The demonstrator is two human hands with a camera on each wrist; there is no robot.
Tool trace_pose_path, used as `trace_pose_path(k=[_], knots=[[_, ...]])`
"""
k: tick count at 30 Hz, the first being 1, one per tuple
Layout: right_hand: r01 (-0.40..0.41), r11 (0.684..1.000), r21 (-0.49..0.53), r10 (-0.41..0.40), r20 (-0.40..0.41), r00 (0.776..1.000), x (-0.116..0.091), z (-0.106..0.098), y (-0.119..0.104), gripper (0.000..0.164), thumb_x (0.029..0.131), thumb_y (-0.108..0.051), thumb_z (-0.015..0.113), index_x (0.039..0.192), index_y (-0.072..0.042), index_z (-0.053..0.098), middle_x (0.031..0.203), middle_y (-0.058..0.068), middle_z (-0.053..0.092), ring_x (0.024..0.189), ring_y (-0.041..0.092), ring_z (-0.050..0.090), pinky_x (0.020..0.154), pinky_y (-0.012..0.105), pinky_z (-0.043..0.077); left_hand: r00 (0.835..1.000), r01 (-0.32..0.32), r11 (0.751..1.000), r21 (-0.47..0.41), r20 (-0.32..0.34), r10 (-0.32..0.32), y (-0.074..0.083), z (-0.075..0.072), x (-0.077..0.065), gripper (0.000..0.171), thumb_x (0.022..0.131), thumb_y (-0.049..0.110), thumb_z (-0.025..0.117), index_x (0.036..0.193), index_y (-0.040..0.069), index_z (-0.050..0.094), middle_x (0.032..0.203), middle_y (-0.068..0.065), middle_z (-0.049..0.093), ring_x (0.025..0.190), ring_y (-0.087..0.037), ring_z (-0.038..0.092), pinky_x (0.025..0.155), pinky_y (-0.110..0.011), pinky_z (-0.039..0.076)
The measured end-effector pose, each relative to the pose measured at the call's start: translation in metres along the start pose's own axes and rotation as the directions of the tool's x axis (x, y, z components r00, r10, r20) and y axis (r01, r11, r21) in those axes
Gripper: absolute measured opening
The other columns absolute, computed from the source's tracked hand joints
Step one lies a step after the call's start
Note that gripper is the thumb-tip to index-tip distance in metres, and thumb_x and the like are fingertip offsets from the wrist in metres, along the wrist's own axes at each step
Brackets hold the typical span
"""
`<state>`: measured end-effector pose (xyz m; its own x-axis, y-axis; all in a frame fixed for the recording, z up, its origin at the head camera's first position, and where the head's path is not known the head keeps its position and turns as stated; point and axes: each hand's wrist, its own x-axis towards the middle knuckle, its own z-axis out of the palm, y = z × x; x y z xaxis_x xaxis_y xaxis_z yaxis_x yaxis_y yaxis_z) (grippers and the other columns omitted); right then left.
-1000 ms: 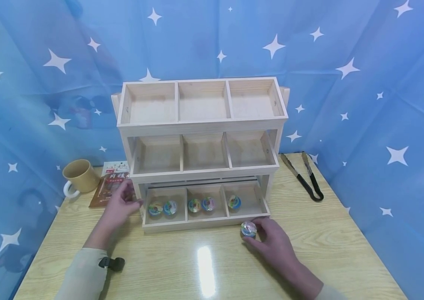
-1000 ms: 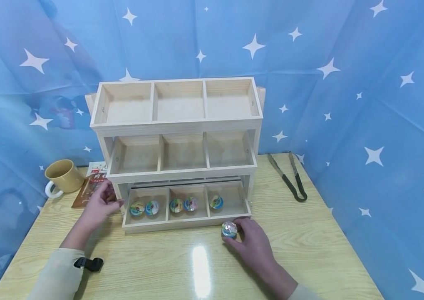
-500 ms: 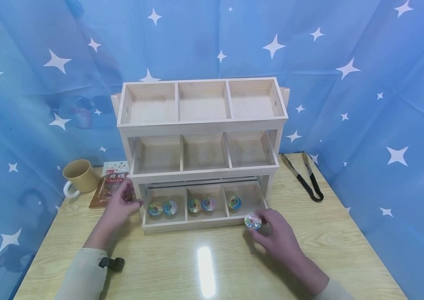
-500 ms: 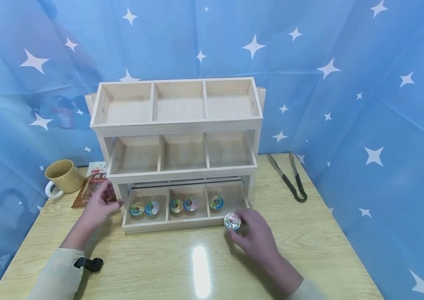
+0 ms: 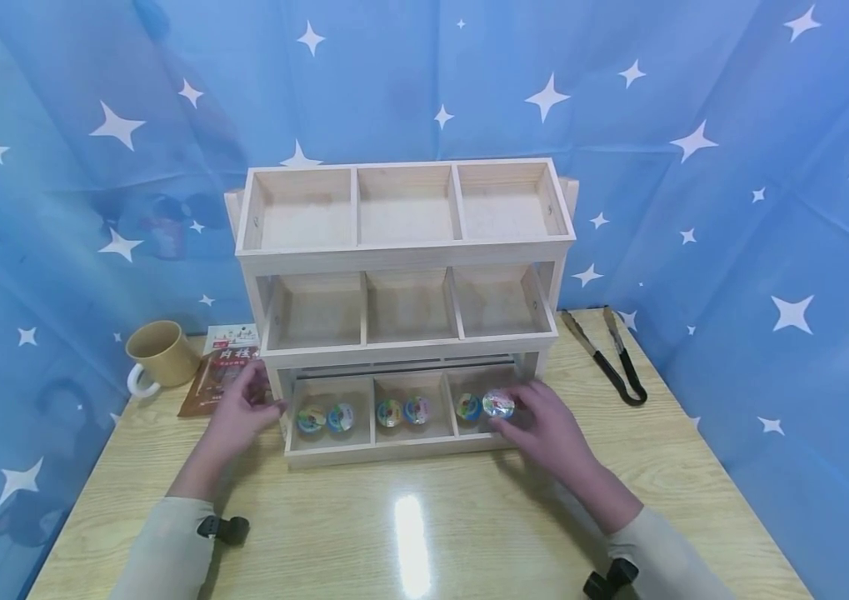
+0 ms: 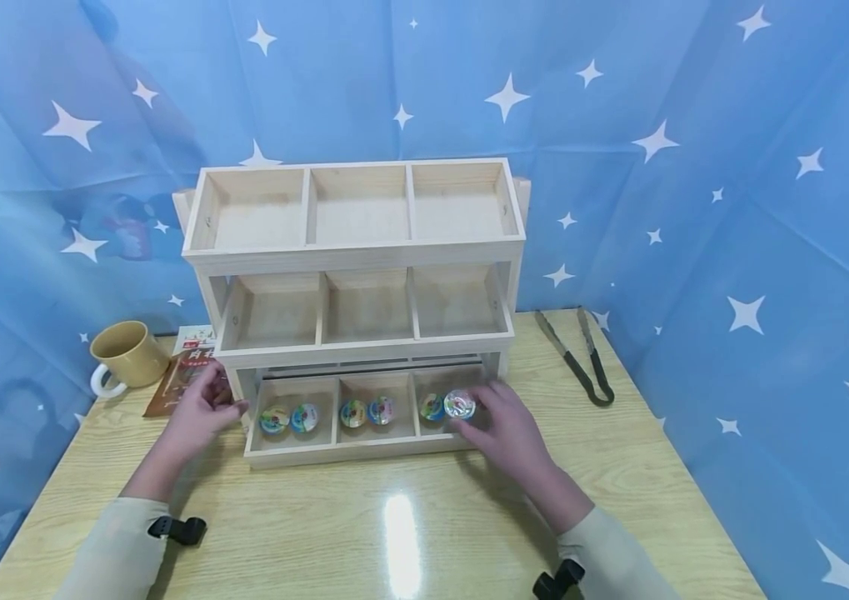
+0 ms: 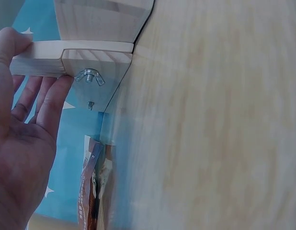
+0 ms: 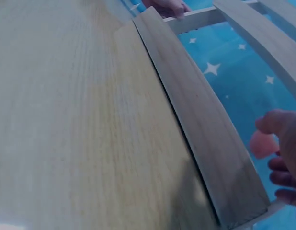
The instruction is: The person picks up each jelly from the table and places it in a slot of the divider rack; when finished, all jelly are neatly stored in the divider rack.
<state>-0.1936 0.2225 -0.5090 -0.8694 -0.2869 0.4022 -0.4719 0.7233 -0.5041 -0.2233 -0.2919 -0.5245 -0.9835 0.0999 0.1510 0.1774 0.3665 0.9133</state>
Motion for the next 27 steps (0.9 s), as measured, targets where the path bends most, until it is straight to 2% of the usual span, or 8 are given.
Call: trace_pose_path(k=[5, 9, 15, 19, 27], knots=[[-0.043, 0.997, -0.067, 0.046, 0.037, 0.998, 0.007, 0.003, -0.001, 0.042, 0.091, -0.028, 0.093, 0.122, -0.005, 0.076, 0.121, 0.011, 0.073, 0.112, 0.034, 0.069, 0.095, 0.057, 0.06, 1.0, 0.003, 1.0, 0.009, 0.003, -0.003, -0.004, 0.0, 0.002, 0.064, 0.091, -0.006, 0.079, 0.148, 0.006, 0.054, 0.131, -0.023, 0.064, 0.115, -0.031, 0.062, 0.09, -0.028, 0.06], [-0.073, 0.988, -0.136, 0.082, 0.058, 0.995, 0.01, 0.005, -0.002, 0.047, 0.09, -0.03, 0.093, 0.124, -0.002, 0.076, 0.121, 0.015, 0.074, 0.111, 0.036, 0.069, 0.094, 0.057, 0.06, 1.0, 0.009, 1.0, 0.015, 0.0, -0.009, -0.005, 0.0, 0.002, 0.062, 0.091, -0.006, 0.078, 0.147, 0.008, 0.054, 0.132, -0.021, 0.064, 0.117, -0.031, 0.062, 0.092, -0.028, 0.059], [-0.086, 0.971, -0.223, 0.106, 0.083, 0.991, 0.014, 0.004, -0.007, 0.045, 0.089, -0.03, 0.094, 0.121, -0.002, 0.078, 0.113, 0.013, 0.075, 0.103, 0.032, 0.07, 0.087, 0.053, 0.061, 1.0, 0.019, 1.0, 0.017, 0.003, -0.019, -0.003, 0.0, 0.001, 0.062, 0.092, -0.005, 0.078, 0.148, 0.007, 0.054, 0.134, -0.022, 0.064, 0.12, -0.031, 0.063, 0.094, -0.026, 0.059], [-0.084, 0.961, -0.265, 0.113, 0.096, 0.989, 0.015, 0.005, -0.009, 0.044, 0.088, -0.03, 0.094, 0.119, -0.002, 0.079, 0.112, 0.014, 0.076, 0.104, 0.033, 0.069, 0.089, 0.052, 0.061, 1.0, 0.022, 1.0, 0.02, 0.007, -0.022, -0.003, 0.0, 0.0, 0.064, 0.092, -0.004, 0.078, 0.15, 0.007, 0.053, 0.136, -0.023, 0.064, 0.123, -0.033, 0.062, 0.095, -0.024, 0.058], [-0.107, 0.952, -0.288, 0.149, 0.127, 0.981, 0.018, 0.004, -0.016, 0.042, 0.087, -0.034, 0.095, 0.112, -0.003, 0.081, 0.101, 0.01, 0.074, 0.102, 0.032, 0.065, 0.084, 0.051, 0.06, 1.0, 0.019, 1.0, 0.007, 0.011, -0.019, -0.002, 0.0, 0.001, 0.062, 0.093, -0.005, 0.077, 0.149, 0.006, 0.052, 0.137, -0.023, 0.063, 0.123, -0.029, 0.062, 0.095, -0.023, 0.058]])
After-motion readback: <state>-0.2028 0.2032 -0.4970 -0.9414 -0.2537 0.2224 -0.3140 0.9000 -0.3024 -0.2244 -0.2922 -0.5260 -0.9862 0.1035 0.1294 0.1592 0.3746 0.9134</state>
